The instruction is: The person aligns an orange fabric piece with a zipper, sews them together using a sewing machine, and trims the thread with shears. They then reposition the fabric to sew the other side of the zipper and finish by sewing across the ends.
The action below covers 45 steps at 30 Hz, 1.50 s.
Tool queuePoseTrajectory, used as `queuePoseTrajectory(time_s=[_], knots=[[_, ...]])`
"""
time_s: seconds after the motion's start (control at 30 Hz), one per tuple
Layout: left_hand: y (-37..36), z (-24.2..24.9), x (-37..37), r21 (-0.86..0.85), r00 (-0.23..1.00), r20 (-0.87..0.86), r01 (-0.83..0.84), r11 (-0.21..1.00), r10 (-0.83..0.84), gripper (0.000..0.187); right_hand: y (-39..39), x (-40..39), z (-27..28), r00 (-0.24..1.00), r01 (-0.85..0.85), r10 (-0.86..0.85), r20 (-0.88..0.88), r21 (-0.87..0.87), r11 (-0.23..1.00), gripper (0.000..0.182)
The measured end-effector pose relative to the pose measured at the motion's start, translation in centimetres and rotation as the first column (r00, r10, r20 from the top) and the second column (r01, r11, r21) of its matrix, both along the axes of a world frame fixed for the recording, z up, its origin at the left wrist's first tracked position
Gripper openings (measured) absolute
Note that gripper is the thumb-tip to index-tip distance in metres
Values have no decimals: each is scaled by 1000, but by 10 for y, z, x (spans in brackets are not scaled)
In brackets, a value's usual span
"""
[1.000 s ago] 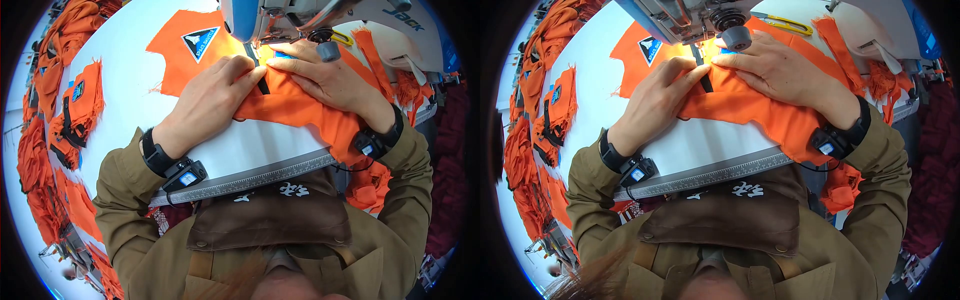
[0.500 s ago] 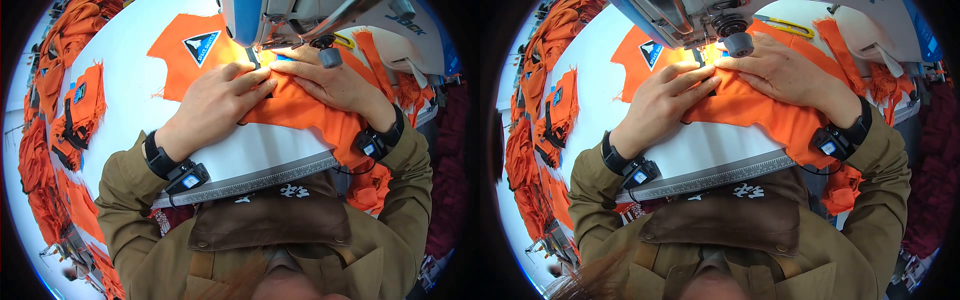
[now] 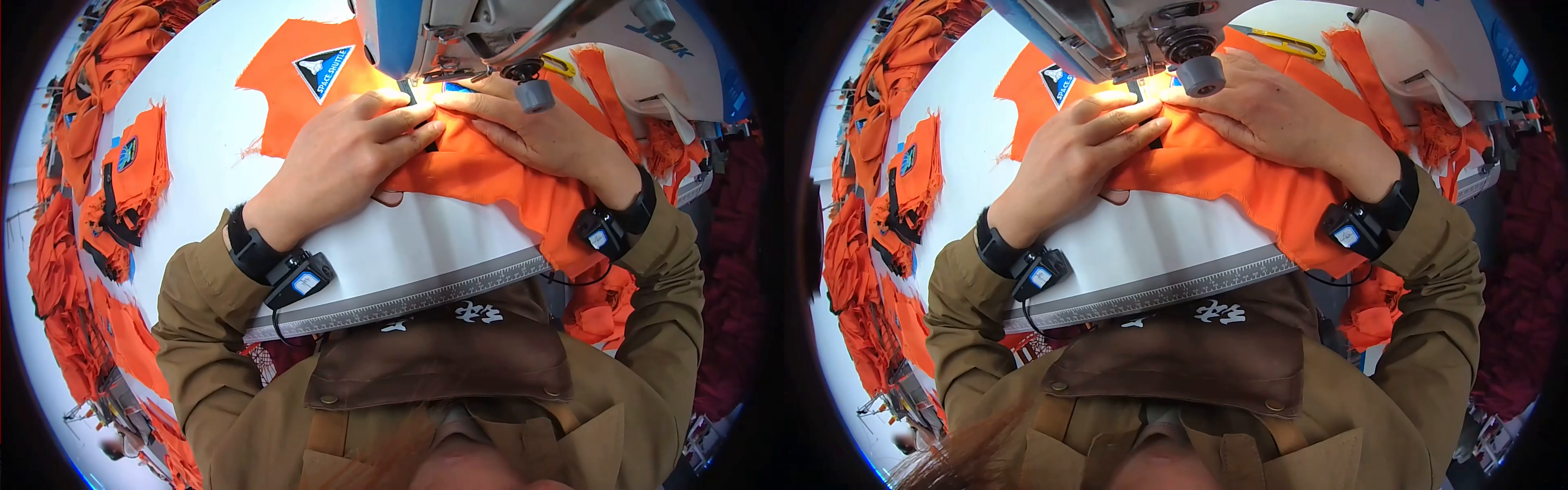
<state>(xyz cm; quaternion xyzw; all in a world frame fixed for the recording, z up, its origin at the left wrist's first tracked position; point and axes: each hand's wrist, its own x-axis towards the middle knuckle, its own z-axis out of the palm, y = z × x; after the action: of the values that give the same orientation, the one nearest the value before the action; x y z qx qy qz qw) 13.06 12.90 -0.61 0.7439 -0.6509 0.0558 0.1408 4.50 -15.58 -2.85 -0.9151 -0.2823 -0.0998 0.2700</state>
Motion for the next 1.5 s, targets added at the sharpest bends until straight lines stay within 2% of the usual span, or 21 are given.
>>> queuePoseTrajectory(time_s=[0.13, 0.27, 0.33, 0.37, 0.5, 0.6, 0.63, 0.73, 1.23, 1.5], knots=[[-1, -1, 1, -66, 1000, 23, 12, 998, -10, 73, 0, 1, 2, 999, 4, -6, -38, -45, 999, 41], [1, -2, -11, -109, 985, -145, -112, 988, 95, 51, 6, -6, 16, 997, 16, -14, -80, 25, 1000, 39], [-1, -2, -21, -155, 958, -247, -188, 970, 147, 43, 9, -17, 32, 993, 65, -64, -100, 2, 998, 39], [-2, -1, -24, -151, 958, -246, -190, 970, 149, 43, 11, -23, 37, 990, 89, -89, -112, -9, 996, 39], [-3, -1, -28, -145, 970, -218, -137, 980, 104, 44, 29, -38, 40, 964, 47, 5, -267, 188, 981, 49], [-1, -2, -26, -140, 976, -204, -99, 985, 69, 46, 29, -43, 18, 976, -5, 38, -213, 155, 988, 50], [0, -1, -26, -138, 977, -203, -94, 986, 65, 47, 27, -44, 14, 987, -11, 23, -161, 73, 997, 52], [-3, -2, -29, -149, 957, -254, -183, 972, 141, 51, 29, -47, 13, 999, 2, 0, -43, 44, 999, 51], [-2, -4, -17, -71, 974, -159, -172, 983, 159, 56, 27, -44, 17, 999, 22, -22, -40, -12, 1000, 54], [-3, -5, -14, -106, 980, -184, -100, 989, 79, 57, 24, -40, 15, 999, 31, -32, -42, -29, 999, 53]])
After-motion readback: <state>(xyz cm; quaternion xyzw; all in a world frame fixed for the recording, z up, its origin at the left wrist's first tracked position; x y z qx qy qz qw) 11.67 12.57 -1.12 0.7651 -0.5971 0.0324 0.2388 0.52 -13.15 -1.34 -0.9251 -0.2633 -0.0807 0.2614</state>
